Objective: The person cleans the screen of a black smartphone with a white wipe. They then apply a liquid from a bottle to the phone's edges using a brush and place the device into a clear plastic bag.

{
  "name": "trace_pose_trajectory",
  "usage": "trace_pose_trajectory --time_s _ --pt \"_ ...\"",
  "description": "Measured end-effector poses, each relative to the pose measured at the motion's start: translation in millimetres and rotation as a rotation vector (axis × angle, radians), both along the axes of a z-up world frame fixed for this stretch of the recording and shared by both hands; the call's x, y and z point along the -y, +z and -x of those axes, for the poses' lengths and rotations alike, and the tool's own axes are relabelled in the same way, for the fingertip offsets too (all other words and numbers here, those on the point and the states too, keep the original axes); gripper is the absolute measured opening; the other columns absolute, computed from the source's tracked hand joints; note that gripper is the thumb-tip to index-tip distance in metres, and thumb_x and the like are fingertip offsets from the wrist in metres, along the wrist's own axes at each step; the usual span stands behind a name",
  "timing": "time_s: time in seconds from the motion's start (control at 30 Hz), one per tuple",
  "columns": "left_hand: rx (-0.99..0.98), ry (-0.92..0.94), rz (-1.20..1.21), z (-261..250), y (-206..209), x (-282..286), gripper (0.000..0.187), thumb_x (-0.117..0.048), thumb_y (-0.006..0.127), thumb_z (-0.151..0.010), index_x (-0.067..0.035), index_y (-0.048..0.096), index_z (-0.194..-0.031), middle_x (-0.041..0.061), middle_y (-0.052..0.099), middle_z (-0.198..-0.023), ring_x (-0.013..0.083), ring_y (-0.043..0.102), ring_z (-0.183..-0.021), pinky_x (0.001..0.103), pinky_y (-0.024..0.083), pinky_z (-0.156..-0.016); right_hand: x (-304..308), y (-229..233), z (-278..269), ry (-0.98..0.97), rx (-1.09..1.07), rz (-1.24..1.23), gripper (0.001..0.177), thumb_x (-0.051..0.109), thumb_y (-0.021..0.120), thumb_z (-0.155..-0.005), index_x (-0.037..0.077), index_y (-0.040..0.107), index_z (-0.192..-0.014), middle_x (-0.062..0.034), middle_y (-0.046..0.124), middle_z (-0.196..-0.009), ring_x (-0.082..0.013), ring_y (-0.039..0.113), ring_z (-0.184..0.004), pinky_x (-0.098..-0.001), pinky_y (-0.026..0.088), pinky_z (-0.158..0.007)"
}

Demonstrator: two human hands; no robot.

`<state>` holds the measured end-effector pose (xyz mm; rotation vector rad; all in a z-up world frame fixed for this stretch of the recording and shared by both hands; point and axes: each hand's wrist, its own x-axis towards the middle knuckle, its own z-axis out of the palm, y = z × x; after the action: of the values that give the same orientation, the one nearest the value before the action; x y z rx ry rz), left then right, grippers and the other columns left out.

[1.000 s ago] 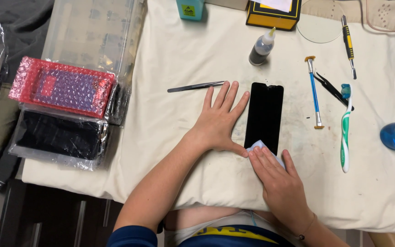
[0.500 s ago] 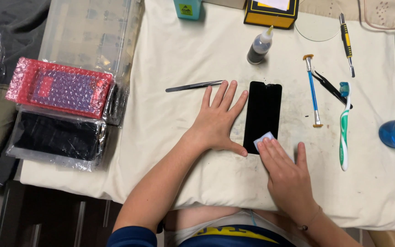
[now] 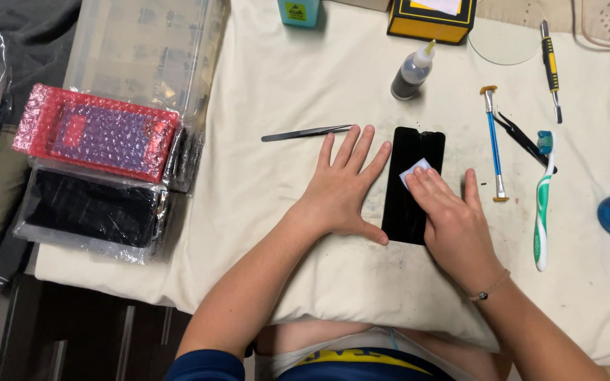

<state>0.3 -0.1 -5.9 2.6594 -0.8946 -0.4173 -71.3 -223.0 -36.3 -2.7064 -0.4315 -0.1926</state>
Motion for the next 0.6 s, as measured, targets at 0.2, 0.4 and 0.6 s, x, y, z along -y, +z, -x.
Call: trace_pose_trajectory --time_s 0.2,0.4,0.6 --pt "0.001 -0.009 -0.002 -1 1 -1 0.153 -0.09 0.081 -0.051 -0.013 0.014 -0.166 0.023 0.007 -0.172 0.0409 0.001 -0.159 0.064 -0.007 -0.123 2 -4 -23 -0.009 -0.002 -0.05 0.045 0.016 0.053 -0.107 0.014 0.057 -0.151 -0.0107 0.055 -0.154 -0.0239 0.045 -0.147 -0.0597 0.013 -0.127" --pt "0.0 0.001 -0.017 0 3 0 0.154 -0.089 0.082 -0.051 -0.014 0.014 -0.166 0.022 0.006 -0.172 0.0399 0.0 -0.159 0.063 -0.007 -0.124 5 -6 -42 -0.013 0.001 -0.064 0.044 0.012 0.053 -0.108 0.011 0.057 -0.152 -0.0136 0.055 -0.155 -0.0287 0.045 -0.147 -0.0588 0.014 -0.126" --pt "-0.02 0.007 -0.013 0 3 1 0.152 -0.087 0.083 -0.052 -0.014 0.014 -0.167 0.022 0.005 -0.173 0.0398 -0.001 -0.159 0.063 -0.009 -0.123 13 -6 -64 -0.017 -0.002 -0.078 0.043 0.011 0.05 -0.11 0.008 0.057 -0.152 -0.0173 0.056 -0.154 -0.0327 0.045 -0.146 -0.0595 0.012 -0.126"
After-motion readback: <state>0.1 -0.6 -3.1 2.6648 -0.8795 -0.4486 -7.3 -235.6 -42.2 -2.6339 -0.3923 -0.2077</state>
